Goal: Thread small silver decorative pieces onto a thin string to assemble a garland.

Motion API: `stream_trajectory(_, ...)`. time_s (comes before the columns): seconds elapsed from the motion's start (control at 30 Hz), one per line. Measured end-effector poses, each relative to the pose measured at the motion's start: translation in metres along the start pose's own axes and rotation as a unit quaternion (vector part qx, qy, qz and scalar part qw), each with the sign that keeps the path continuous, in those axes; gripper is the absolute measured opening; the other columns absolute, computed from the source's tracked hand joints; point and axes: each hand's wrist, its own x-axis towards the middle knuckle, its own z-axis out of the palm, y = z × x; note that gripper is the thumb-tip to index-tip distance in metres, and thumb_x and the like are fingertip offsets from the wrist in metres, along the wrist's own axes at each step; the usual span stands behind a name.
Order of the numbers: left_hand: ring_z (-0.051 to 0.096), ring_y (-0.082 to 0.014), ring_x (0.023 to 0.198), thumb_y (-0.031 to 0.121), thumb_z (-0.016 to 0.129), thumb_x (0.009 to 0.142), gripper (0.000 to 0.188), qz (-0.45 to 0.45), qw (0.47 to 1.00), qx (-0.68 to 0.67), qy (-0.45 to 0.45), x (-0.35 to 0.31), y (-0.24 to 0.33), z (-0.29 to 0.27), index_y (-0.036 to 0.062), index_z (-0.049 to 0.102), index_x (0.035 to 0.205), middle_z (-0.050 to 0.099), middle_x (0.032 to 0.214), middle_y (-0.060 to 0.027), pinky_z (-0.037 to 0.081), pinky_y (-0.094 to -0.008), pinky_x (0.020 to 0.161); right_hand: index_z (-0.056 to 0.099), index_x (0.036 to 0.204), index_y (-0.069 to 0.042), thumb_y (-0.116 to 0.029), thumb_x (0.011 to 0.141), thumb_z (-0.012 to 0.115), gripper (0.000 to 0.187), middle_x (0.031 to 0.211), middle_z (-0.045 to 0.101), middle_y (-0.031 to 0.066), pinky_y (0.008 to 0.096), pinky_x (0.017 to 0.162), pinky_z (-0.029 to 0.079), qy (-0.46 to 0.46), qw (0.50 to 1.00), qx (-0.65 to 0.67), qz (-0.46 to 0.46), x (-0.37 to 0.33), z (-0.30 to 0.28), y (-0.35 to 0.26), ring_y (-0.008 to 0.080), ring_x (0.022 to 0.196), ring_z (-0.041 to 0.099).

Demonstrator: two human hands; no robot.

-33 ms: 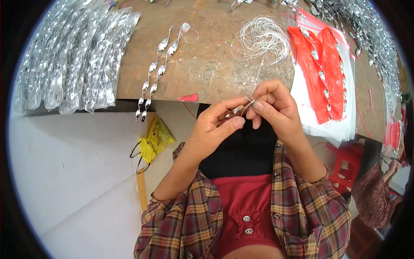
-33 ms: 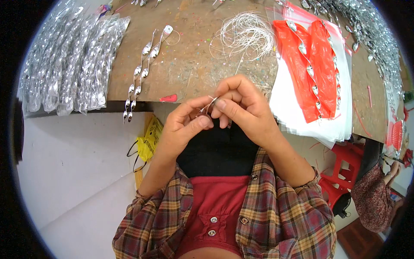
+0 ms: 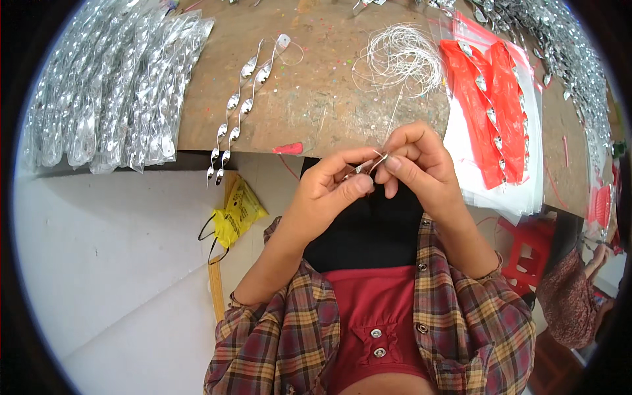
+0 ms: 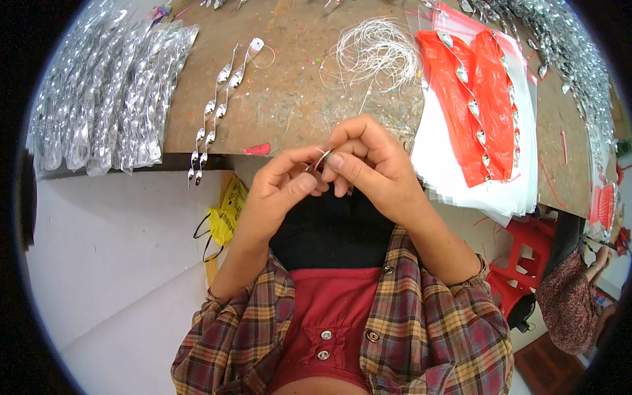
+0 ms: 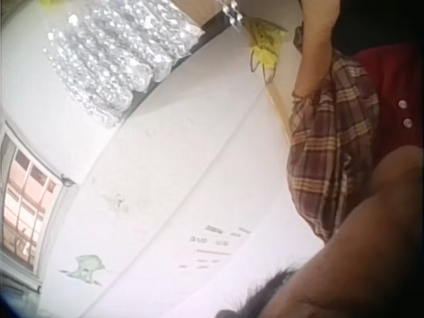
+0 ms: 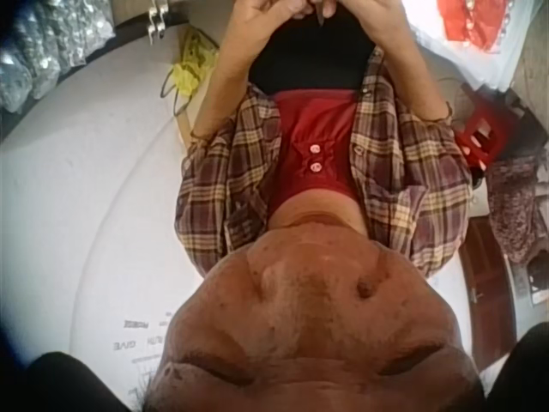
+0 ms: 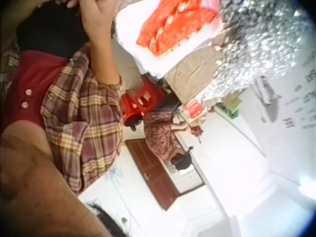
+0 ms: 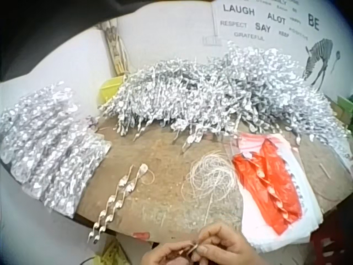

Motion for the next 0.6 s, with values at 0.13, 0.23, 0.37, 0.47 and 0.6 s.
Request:
stream_trajectory(0.13,0.055,-0.0099,0.083,0.011,0.055,0.091,0.024,0.0,0.998,-0.055,-0.003,0.009,0.01,0.001,-0.0006,0.055,0.111,0.06,0.091,-0.0043,0.045,-0.0244,0.075,0.045,0.105,-0.002,-0.007,0.092,0.05,0.015,0.081,0.059,0.006,0.0193,0.058,0.044,-0.023,1.0,-0.01,-0.007,-0.002,0.002,-0.001,0.0078,0.066,0.055)
stream_trajectory(0.23,0.055,-0.0097,0.083,0.01,0.054,0.091,0.018,0.009,0.999,-0.021,0.032,0.013,0.008,0.004,-0.0004,0.056,0.106,0.06,0.089,-0.0038,0.045,-0.0246,0.075,0.045,0.103,-0.002,-0.006,0.091,0.05,0.013,0.08,0.059,0.007,0.0196,0.057,0.045,-0.019,1.0,-0.014,0.001,-0.001,0.002,-0.001,0.0088,0.065,0.056)
stream_trajectory(0.37,0.055,-0.0096,0.085,0.01,0.054,0.091,0.012,0.029,0.999,0.009,0.036,0.016,0.004,0.007,0.0006,0.056,0.099,0.059,0.094,-0.0051,0.045,-0.0247,0.077,0.045,0.103,-0.002,-0.007,0.09,0.051,0.015,0.079,0.059,0.0076,0.0199,0.055,0.046,-0.021,0.999,-0.025,-0.003,-0.002,0.0,0.002,0.0102,0.065,0.057)
stream_trajectory(0.47,0.054,-0.0099,0.088,0.011,0.054,0.091,0.01,0.057,0.996,0.031,0.06,0.019,-0.002,0.007,0.0016,0.056,0.095,0.055,0.106,-0.0075,0.044,-0.0254,0.081,0.048,0.105,-0.001,-0.011,0.09,0.053,0.018,0.078,0.059,0.0071,0.0193,0.051,0.045,0.013,1.0,-0.01,-0.009,0.001,-0.004,-0.001,0.0099,0.063,0.058)
stream_trajectory(0.6,0.052,-0.0105,0.094,0.015,0.055,0.091,0.013,0.049,0.997,-0.059,0.033,0.022,-0.003,0.007,0.0026,0.057,0.092,0.048,0.119,-0.0091,0.041,-0.0274,0.086,0.055,0.097,-0.002,-0.013,0.088,0.056,0.015,0.071,0.059,0.0043,0.0174,0.043,0.04,0.002,0.996,-0.079,0.045,0.003,-0.005,-0.008,0.0068,0.053,0.055)
